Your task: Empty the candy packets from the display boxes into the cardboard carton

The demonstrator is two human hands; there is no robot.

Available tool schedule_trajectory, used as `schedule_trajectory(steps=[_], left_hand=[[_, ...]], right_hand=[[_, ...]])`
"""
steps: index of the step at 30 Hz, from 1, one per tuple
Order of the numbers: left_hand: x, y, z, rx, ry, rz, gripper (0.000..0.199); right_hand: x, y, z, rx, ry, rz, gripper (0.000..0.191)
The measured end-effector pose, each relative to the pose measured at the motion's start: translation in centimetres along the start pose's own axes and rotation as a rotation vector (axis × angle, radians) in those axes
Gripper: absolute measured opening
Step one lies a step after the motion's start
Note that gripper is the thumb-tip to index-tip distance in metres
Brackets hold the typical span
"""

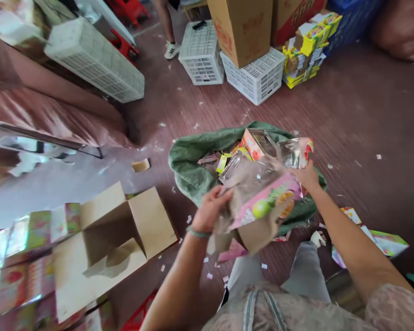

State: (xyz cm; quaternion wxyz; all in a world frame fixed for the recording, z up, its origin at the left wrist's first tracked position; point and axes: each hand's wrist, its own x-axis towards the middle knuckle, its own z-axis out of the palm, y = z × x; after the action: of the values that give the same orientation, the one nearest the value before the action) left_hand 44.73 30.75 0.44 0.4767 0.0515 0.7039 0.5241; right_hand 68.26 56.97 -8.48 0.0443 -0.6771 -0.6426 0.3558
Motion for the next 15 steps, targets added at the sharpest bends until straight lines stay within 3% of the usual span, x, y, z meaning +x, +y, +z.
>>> schedule_trajectory(steps=[3,5,7,9,12,15], left_hand=[[2.5,3.8,-5.9,0.235,0.285,0.305,0.066],[6.1,4.9,-6.6,0.614,0.435,0.353,0.084],[9.8,3.9,-4.5,1.028,0.412,0.276,0.099],[12.7,0.6,-0.9,1.308,0.261,0.237,0.091],[14.9,-6.4,4.5,1.497,0.067,0.313,0.070],[15.7,-12.0,7.8,1.566,-0.085,0.412,0.068]], right_hand=[[-2.1,-2.2,1.9,-0.199,-0.119,-0.121,0.090],[-3.4,-3.7,4.3,-0.358,-0.151,-0.218,0.082],[-4.2,-4.3,7.2,-0.513,-0.189,-0.225,0.068],[-4.4,-3.2,9.8,-0.613,-0.241,-0.163,0.057],[-3.9,1.1,12.3,-0.674,-0.256,-0.092,0.051],[-2.9,5.9,13.0,-0.724,-0.212,-0.047,0.047]])
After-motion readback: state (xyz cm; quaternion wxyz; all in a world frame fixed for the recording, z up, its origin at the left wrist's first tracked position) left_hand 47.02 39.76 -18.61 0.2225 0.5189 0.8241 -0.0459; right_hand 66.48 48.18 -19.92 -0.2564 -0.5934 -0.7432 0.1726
